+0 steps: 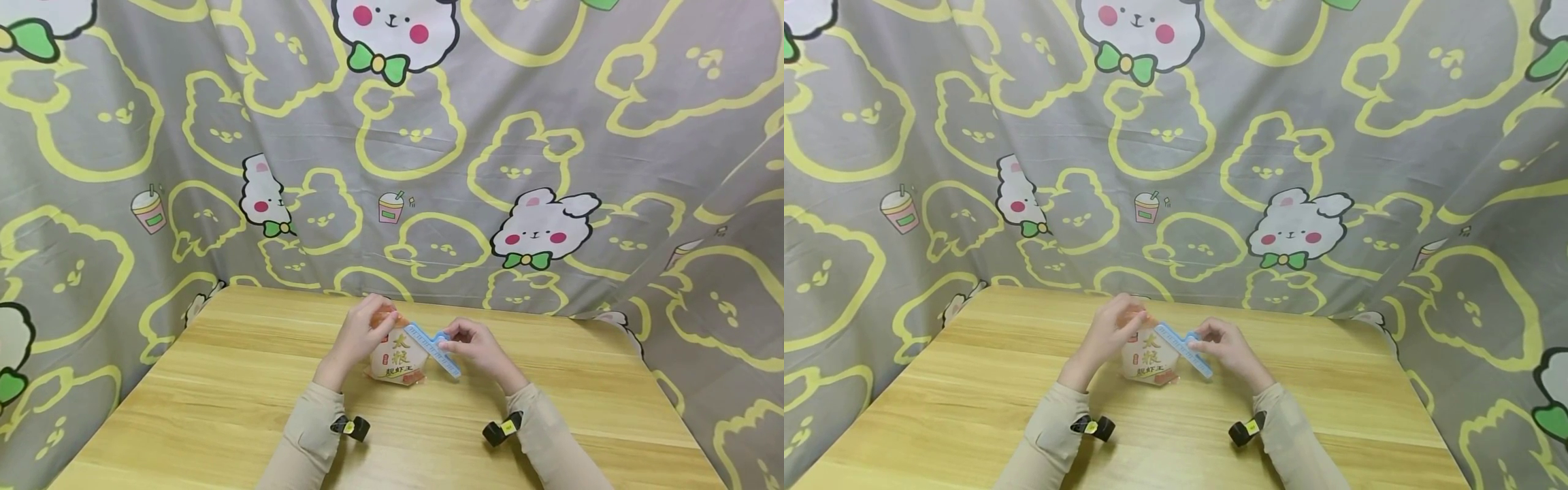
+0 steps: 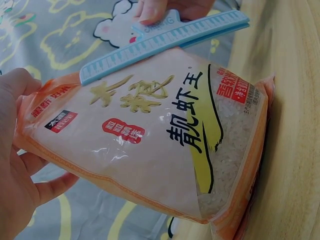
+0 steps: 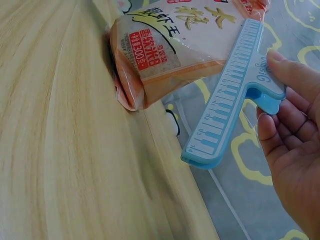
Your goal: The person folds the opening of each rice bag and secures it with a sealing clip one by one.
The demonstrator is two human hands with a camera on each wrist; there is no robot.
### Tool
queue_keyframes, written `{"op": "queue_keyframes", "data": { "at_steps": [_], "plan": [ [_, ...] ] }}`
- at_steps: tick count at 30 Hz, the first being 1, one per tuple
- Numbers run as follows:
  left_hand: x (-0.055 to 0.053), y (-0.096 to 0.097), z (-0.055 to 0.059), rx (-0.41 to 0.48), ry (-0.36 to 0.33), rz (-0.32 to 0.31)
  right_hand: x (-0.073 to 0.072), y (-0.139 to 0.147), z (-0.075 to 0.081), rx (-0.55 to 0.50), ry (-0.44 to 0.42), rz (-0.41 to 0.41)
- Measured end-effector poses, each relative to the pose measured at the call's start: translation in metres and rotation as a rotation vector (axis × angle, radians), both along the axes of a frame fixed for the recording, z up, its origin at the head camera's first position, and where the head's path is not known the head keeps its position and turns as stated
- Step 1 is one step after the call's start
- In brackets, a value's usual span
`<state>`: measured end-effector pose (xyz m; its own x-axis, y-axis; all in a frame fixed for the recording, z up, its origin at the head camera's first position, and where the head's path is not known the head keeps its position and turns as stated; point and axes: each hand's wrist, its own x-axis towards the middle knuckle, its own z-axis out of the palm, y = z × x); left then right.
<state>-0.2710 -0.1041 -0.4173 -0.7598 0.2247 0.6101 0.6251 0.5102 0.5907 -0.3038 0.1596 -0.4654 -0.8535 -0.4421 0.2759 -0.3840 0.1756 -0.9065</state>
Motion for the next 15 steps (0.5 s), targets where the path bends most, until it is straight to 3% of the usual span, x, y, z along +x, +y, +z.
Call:
{"op": "queue_keyframes", "data": {
  "at_steps": [15],
  "plan": [
    [-0.0008, -0.0008, -0.0008, -0.014, 0.017, 0.020, 0.0055, -0.0052, 0.0056, -0.006, 0.025, -0.032]
  ]
}}
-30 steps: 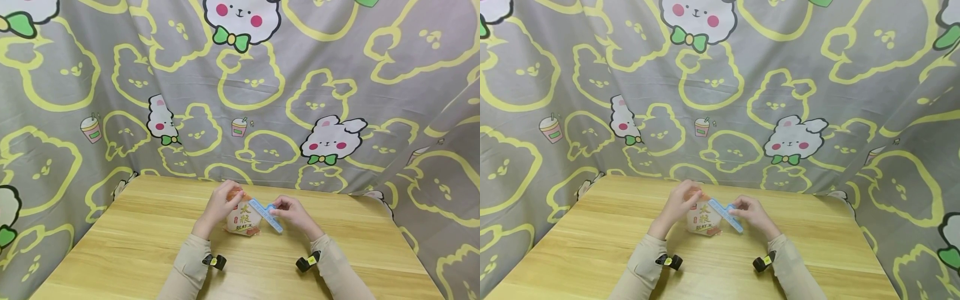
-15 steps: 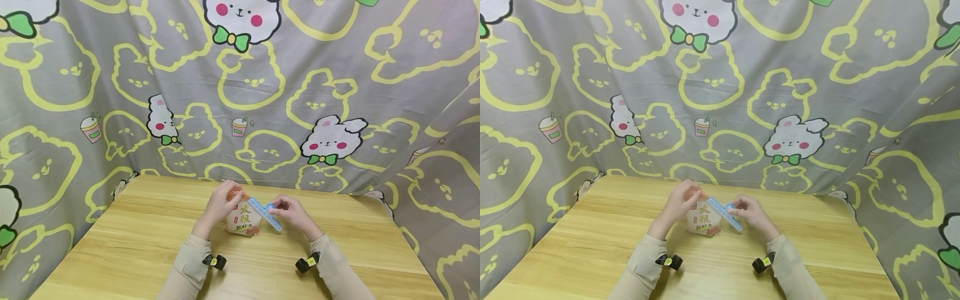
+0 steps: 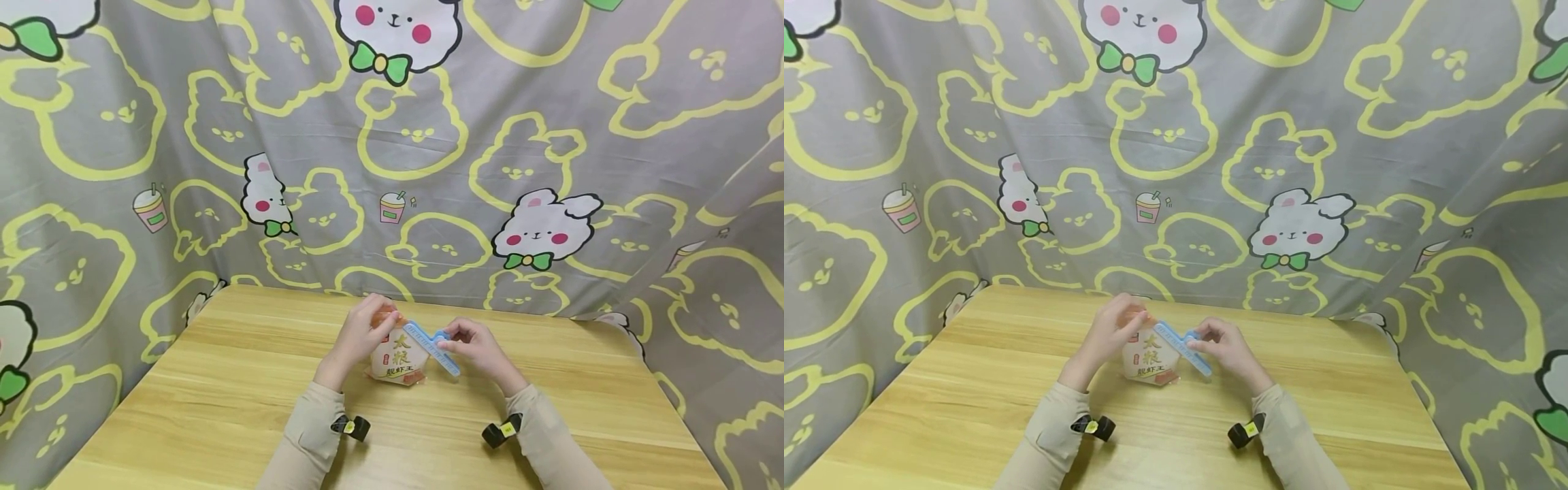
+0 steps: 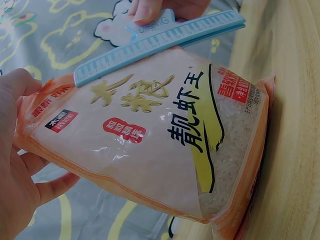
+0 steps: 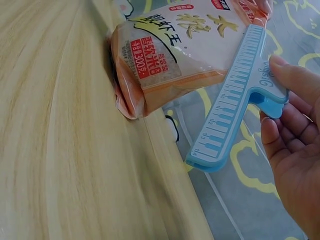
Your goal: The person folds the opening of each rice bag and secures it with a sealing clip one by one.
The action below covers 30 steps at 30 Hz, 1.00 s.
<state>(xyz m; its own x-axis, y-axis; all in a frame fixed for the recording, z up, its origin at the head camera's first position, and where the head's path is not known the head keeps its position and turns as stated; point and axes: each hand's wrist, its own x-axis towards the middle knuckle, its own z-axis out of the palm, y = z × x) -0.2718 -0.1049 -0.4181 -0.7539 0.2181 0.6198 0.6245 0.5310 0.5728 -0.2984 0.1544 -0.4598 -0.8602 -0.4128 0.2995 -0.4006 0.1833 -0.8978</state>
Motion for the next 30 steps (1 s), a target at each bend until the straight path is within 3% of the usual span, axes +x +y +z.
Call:
{"op": "queue_keyframes", "data": {
  "at_steps": [22, 30],
  "plan": [
    [0.0005, 0.0003, -0.0005, 0.021, -0.068, -0.022, 0.0021, -0.0030, 0.0012, 0.006, 0.047, -0.015],
    [0.0004, -0.0001, 0.0010, 0.015, -0.075, -0.013, -0.0004, -0.0031, 0.0006, 0.035, 0.007, -0.028]
  ]
}}
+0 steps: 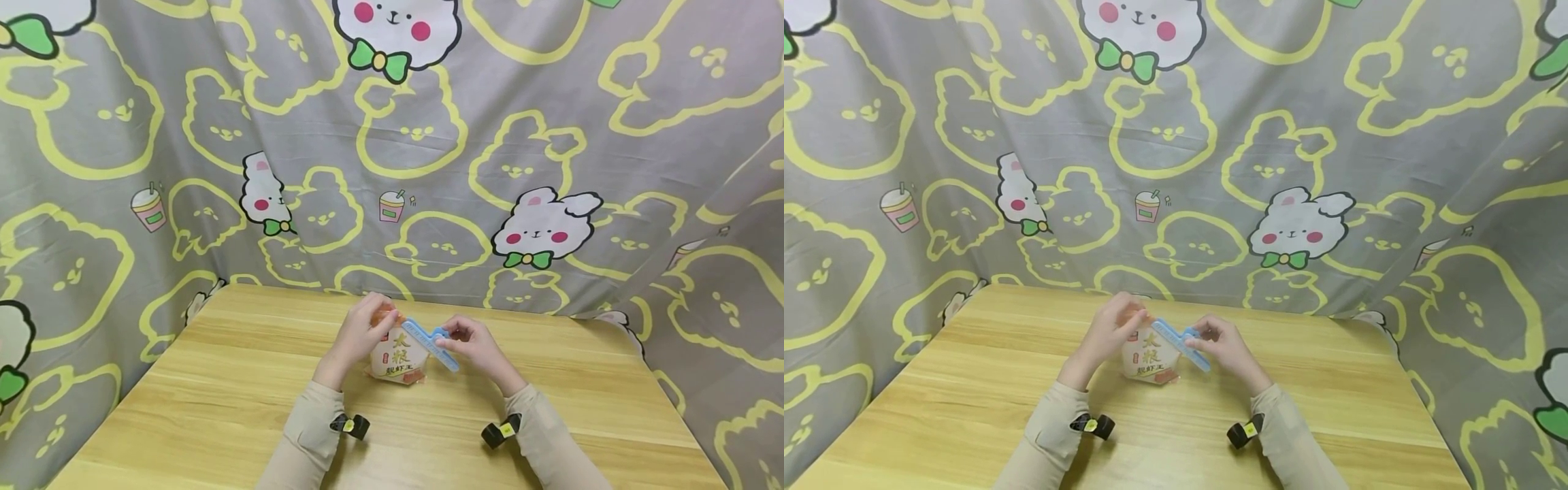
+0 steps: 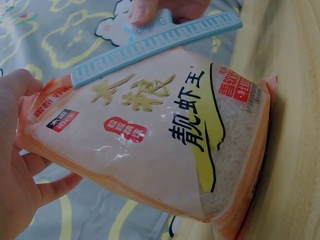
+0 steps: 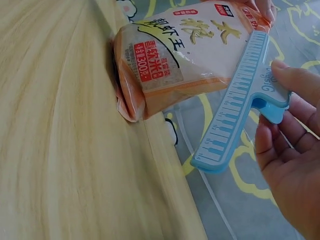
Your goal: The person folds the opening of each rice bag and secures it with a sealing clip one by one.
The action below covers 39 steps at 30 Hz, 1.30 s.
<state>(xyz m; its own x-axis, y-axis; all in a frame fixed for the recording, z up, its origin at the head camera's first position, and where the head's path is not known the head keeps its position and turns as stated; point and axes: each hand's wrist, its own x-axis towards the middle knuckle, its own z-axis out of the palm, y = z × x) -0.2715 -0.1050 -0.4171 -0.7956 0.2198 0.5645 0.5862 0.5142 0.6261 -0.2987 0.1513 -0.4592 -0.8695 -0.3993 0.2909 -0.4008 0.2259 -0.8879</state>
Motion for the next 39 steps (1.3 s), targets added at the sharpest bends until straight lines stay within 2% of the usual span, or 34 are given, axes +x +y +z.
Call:
{"op": "queue_keyframes", "data": {
  "at_steps": [6, 12, 19, 28, 31, 39],
  "plan": [
    [0.000, -0.002, 0.002, -0.049, 0.029, 0.031, 0.000, 0.001, 0.002, 0.030, 0.028, 0.039],
    [0.001, -0.008, 0.003, -0.081, 0.055, 0.077, -0.002, 0.004, 0.001, 0.107, 0.106, 0.030],
    [0.002, -0.012, 0.006, -0.104, 0.062, 0.067, 0.003, 0.008, 0.010, 0.247, 0.187, -0.011],
    [0.002, -0.013, 0.009, -0.113, 0.074, 0.054, 0.005, 0.010, 0.016, 0.469, 0.467, -0.003],
    [0.002, -0.012, 0.009, -0.113, 0.073, 0.050, 0.006, 0.009, 0.017, 0.497, 0.496, -0.003],
    [0.002, -0.012, 0.009, -0.104, 0.068, 0.038, 0.005, 0.009, 0.016, 0.490, 0.514, 0.012]
  ]
}}
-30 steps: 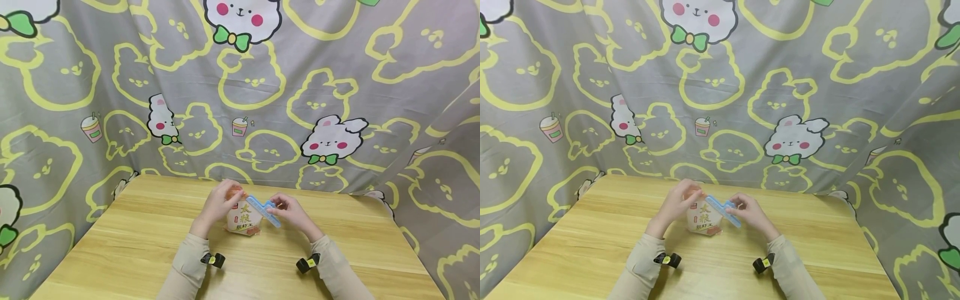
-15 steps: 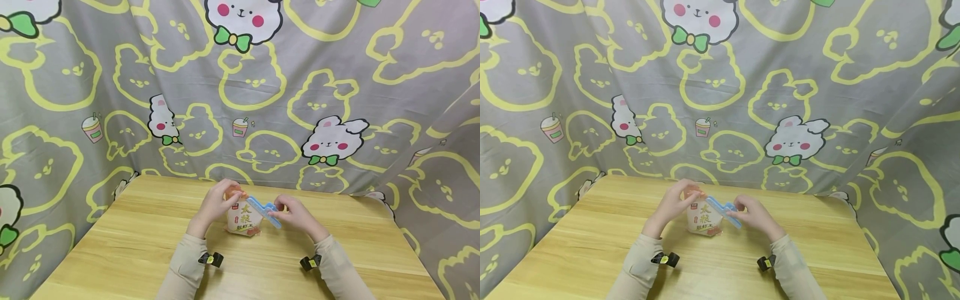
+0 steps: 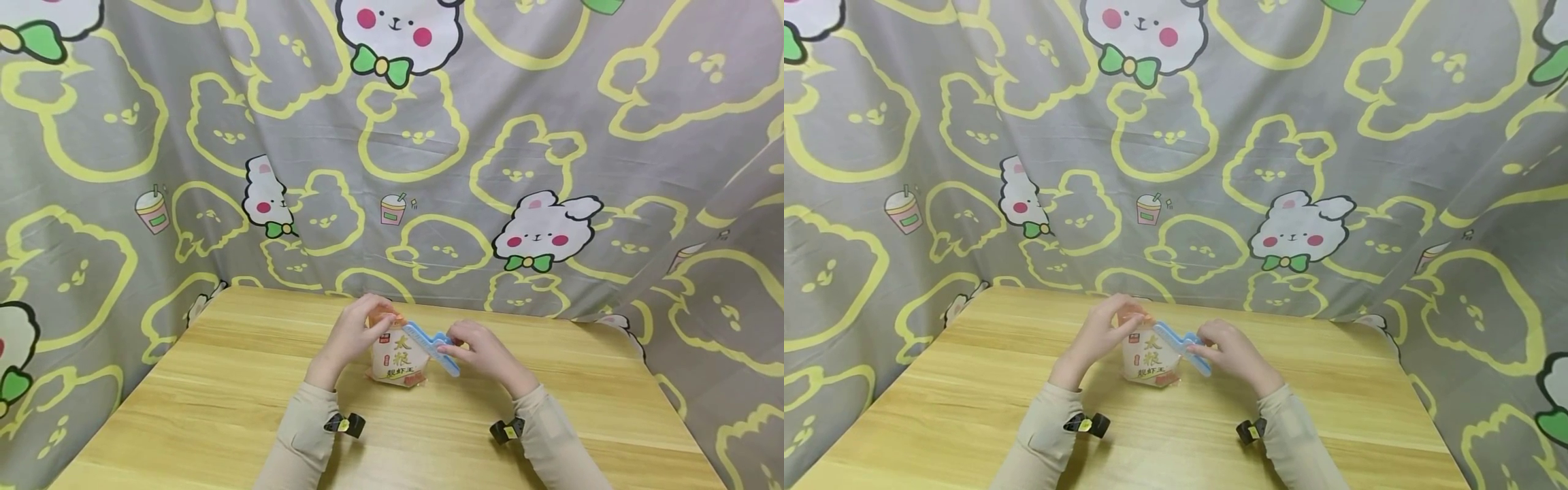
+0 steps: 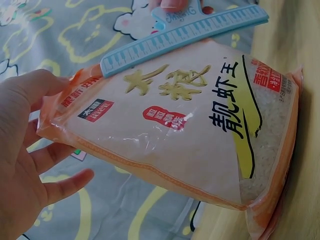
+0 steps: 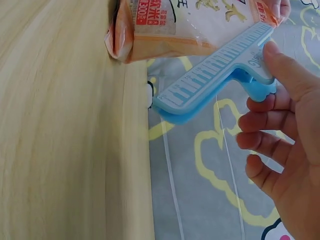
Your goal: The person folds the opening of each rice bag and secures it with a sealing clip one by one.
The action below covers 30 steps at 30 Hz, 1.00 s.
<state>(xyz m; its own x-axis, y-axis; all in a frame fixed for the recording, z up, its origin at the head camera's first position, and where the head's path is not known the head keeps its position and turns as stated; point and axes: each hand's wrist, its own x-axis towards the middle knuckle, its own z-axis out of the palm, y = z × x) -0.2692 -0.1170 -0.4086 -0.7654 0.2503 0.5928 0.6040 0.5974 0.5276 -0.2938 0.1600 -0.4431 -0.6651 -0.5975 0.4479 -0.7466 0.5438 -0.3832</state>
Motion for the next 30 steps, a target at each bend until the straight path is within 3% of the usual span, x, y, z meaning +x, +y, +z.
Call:
{"op": "queue_keyframes", "data": {
  "at_steps": [11, 21, 30],
  "plan": [
    [-0.0003, 0.0005, 0.0001, 0.001, -0.004, -0.022, -0.0007, 0.0015, -0.0029, -0.057, 0.008, 0.016],
    [-0.0006, -0.0004, -0.0004, 0.002, 0.008, -0.035, -0.0001, 0.0034, -0.0018, -0.074, -0.076, 0.034],
    [-0.0010, -0.0018, 0.0002, 0.009, 0.016, -0.036, -0.0024, -0.0012, -0.0038, -0.141, 0.004, 0.111]
  ]
}}
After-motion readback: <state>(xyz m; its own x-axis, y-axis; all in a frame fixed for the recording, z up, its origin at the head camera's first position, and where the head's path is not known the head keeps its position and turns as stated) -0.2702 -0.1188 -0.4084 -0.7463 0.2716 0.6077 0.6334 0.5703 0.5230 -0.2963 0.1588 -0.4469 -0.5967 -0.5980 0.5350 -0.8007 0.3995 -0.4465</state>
